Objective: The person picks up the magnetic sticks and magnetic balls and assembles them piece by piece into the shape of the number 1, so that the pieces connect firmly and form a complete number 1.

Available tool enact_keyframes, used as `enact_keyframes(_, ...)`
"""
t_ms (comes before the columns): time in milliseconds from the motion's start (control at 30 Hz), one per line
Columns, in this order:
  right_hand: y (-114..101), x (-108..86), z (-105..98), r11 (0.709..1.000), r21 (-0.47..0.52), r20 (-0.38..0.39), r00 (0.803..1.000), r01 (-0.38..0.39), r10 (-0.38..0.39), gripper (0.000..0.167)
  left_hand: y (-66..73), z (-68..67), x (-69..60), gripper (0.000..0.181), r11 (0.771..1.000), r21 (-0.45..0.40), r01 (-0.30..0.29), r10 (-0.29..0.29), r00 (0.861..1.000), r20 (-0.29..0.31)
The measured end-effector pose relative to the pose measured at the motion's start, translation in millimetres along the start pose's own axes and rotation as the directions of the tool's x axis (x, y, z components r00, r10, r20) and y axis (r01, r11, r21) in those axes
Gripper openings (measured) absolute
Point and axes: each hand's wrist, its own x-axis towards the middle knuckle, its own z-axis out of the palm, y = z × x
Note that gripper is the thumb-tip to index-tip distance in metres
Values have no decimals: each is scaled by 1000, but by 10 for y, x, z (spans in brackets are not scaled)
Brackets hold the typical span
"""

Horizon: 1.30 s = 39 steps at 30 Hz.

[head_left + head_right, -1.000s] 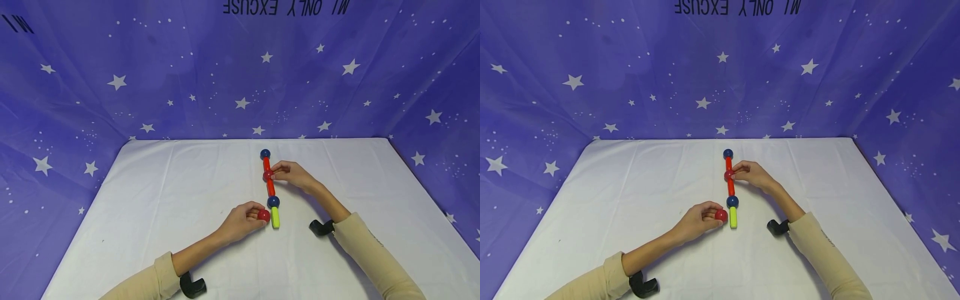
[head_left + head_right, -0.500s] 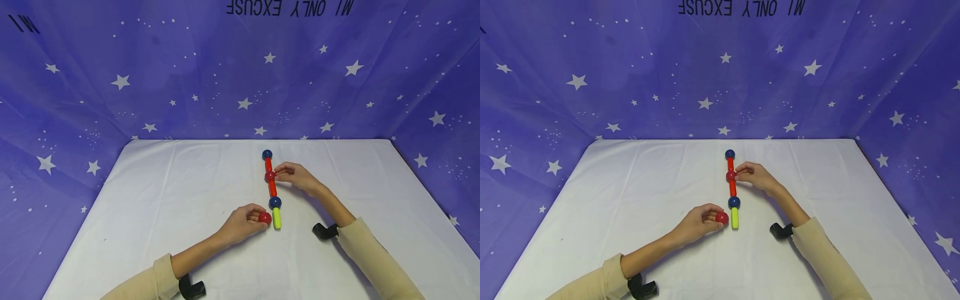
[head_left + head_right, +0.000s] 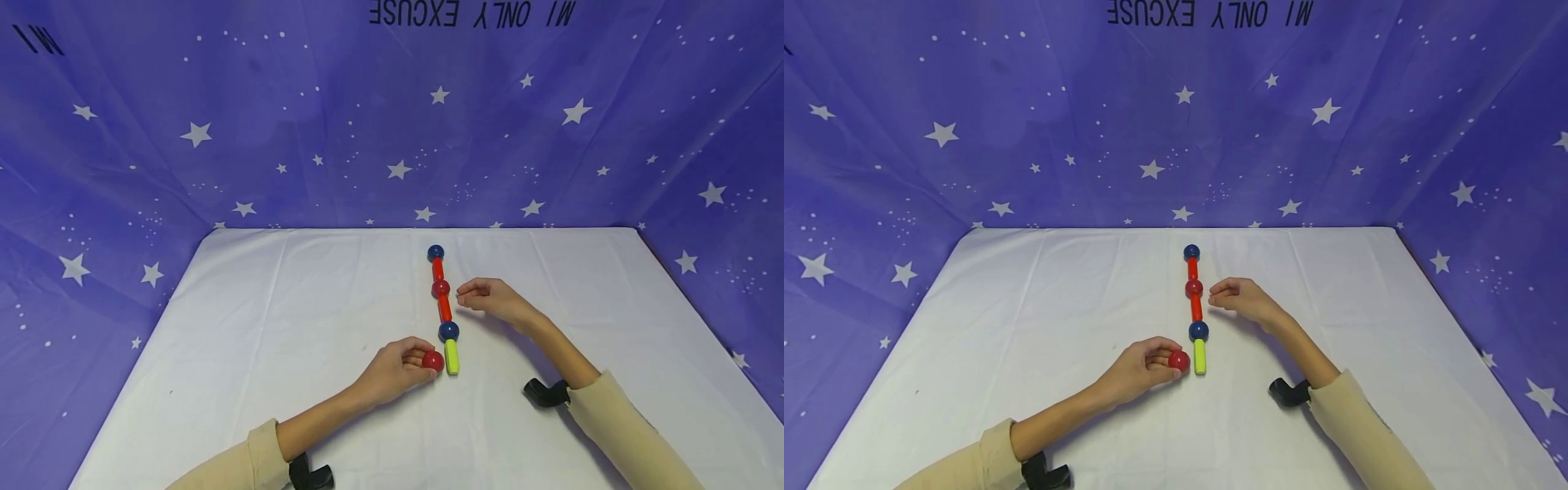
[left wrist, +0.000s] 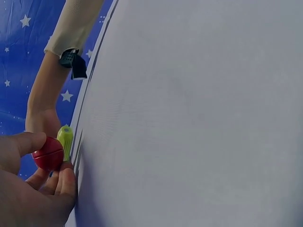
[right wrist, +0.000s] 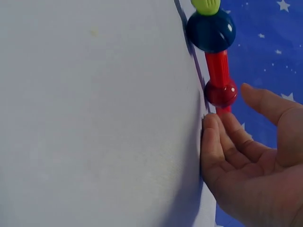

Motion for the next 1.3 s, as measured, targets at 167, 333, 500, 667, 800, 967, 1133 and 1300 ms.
enact_keyframes(167,-3,-156,17,1000,0,35,999,-29,29,34,-14,19,-18,34,1000,-20,-16,16,1000,8)
enact_keyframes(333,-4,-314,63,999,-9,69,997,-42,42,27,-8,28,-33,33,1000,-17,-14,14,1000,16)
enact_keyframes(500,-8,-462,131,998,15,107,992,-68,66,25,-10,44,-46,33,1000,-25,-18,19,1000,23)
enact_keyframes(667,-9,-589,184,994,91,178,983,-55,38,28,-20,58,-53,33,999,-30,-22,23,999,26)
enact_keyframes(800,2,-637,223,991,125,196,980,-52,27,29,-27,66,-52,33,999,-29,-19,20,999,30)
enact_keyframes(967,28,-645,293,993,101,187,981,-64,44,28,-29,69,-55,33,999,-38,-21,22,999,34)
enact_keyframes(1133,-6,-665,363,995,82,181,983,-60,45,28,-38,68,-45,31,999,-32,-38,39,998,43)
enact_keyframes(1300,-43,-667,432,996,58,160,985,-73,62,28,-49,72,-45,31,999,-3,-53,54,997,51)
